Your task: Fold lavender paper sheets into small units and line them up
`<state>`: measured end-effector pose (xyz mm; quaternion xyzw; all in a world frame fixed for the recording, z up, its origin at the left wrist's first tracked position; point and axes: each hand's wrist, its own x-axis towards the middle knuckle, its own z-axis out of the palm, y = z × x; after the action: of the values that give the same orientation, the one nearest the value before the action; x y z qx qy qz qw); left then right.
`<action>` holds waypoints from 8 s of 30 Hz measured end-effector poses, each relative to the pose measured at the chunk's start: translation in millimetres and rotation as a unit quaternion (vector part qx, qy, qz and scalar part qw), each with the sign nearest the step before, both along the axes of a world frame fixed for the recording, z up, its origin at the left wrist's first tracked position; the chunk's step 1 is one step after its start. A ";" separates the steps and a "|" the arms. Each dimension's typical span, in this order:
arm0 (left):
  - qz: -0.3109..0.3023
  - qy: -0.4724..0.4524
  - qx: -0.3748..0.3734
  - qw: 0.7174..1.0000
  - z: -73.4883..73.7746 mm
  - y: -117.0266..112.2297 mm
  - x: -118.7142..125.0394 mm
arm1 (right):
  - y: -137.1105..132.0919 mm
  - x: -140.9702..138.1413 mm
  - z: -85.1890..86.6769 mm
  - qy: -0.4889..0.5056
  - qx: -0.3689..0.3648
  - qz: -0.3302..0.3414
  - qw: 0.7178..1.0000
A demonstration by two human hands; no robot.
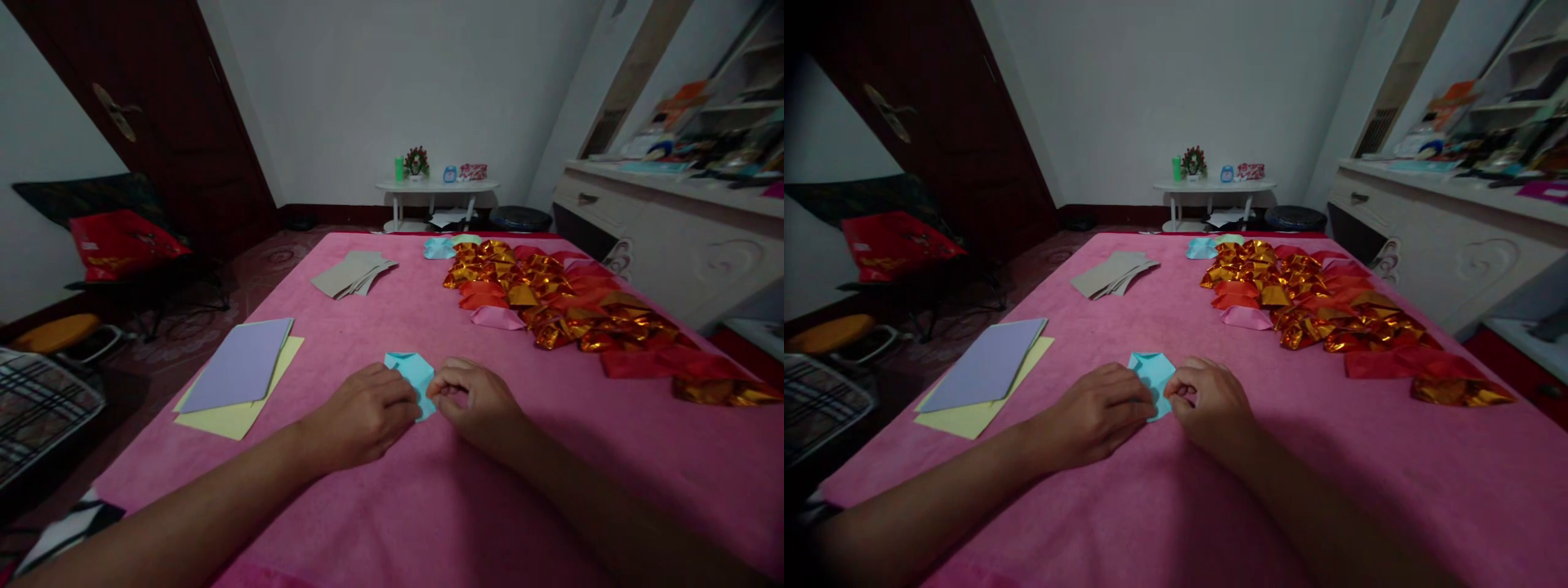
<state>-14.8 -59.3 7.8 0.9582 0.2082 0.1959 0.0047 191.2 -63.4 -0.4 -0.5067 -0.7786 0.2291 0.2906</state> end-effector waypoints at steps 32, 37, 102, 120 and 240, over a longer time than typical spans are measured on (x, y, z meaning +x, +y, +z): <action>0.108 -0.188 -0.236 0.947 -11.7 -2.0 8.1 | 1.5 -3.7 0.8 -0.028 -0.050 -0.001 0.998; 0.163 -0.181 -0.233 0.941 -13.4 -2.6 10.0 | 1.6 -4.2 -0.6 0.005 -0.058 -0.028 0.998; 0.274 -0.055 -0.173 0.944 -6.2 -10.1 20.4 | -7.9 -11.2 -1.5 -0.062 0.028 -0.038 0.997; 0.147 -0.226 -0.196 0.943 -4.0 20.4 -14.4 | -15.3 -14.9 4.6 -0.215 0.146 0.022 0.965; 0.186 -0.382 -0.269 0.864 -18.9 50.1 42.7 | 34.3 -8.4 -5.2 0.234 0.009 -0.064 0.970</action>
<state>27.9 -9.2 -11.2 0.7132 0.4088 0.4805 0.3054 182.8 -29.1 -5.6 -0.4849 -0.6569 0.3158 0.4833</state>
